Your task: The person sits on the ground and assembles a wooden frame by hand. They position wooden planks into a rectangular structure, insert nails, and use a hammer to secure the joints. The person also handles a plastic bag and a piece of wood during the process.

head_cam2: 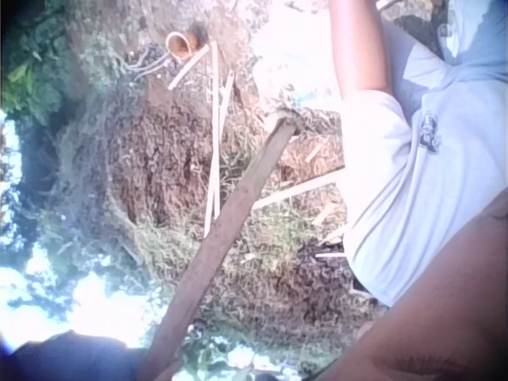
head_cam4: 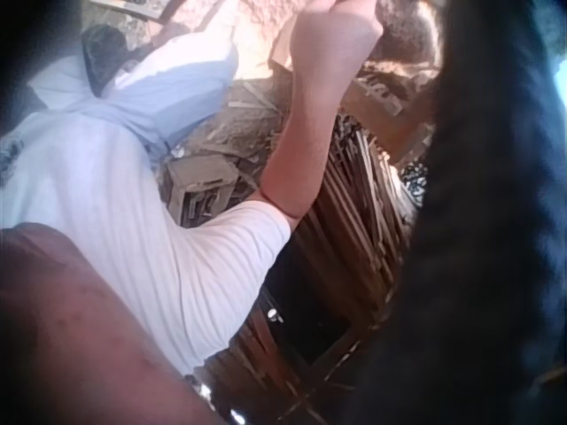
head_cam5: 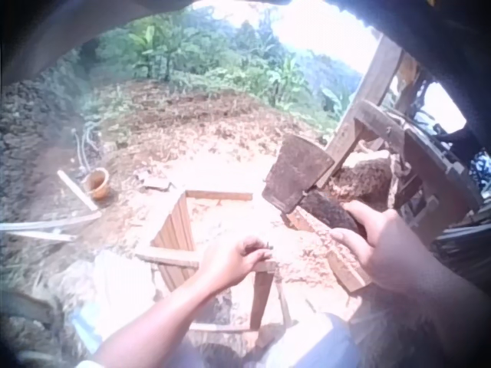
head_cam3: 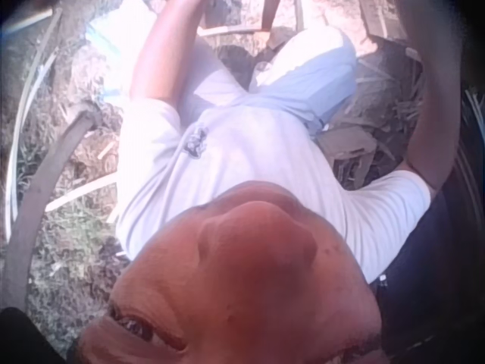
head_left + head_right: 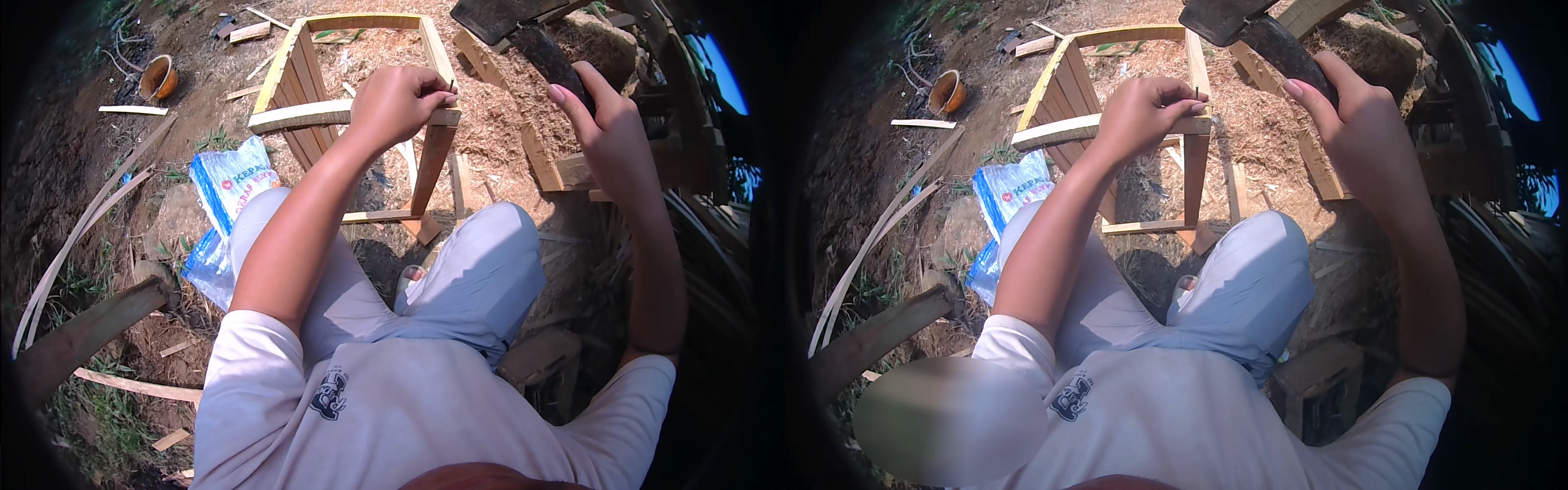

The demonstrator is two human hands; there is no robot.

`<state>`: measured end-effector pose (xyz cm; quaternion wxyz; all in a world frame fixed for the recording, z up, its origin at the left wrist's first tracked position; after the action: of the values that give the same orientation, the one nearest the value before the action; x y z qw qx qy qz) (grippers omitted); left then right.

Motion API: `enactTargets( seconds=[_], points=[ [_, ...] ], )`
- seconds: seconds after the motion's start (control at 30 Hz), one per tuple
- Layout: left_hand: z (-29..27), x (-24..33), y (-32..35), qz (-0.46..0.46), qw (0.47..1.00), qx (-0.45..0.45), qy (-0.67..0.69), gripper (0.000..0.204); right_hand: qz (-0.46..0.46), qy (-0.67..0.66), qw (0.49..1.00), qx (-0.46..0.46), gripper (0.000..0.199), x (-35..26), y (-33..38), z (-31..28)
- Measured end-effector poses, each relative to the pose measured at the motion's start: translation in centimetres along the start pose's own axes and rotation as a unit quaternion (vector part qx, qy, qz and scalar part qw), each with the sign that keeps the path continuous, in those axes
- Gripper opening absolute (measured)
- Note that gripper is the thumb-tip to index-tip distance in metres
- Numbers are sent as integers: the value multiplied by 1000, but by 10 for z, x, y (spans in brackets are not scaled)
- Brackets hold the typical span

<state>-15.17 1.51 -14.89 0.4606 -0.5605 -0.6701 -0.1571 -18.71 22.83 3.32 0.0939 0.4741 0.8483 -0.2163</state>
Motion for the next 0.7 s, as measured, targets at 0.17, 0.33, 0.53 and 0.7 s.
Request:
enactTargets(
  seconds=[0.17, 0.33, 0.53, 0.7],
  points=[
    [9, -6, 0, -4, 999, 24, 27, 17, -123, 145, 982, 10, 35, 20, 25, 17],
    [2, -2, 0, -5, 1000, -3, 14, 15, -6, 33, 999, 15, 36, 0, -3, -4],
    [3, 1, -1, 0, 999, -15, -38, 13, -101, 100, 990, 6, 36, 8, 15, 6],
    [5, -5, 2, 20, 999, 26, 5, 17, 18, 65, 998, -14, 34, -8, -4, -8]
  ],
)
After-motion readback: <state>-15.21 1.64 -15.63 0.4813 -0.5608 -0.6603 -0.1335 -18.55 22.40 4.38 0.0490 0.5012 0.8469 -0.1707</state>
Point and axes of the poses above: each hand's wrist, its own y-axis away from the middle knuckle, its own z-axis out of the palm, x = y × z, the point moved 4 cm from there along -y, towards the middle knuckle, and after that the axes turned 15 degrees about x, right-handed, at the moved point
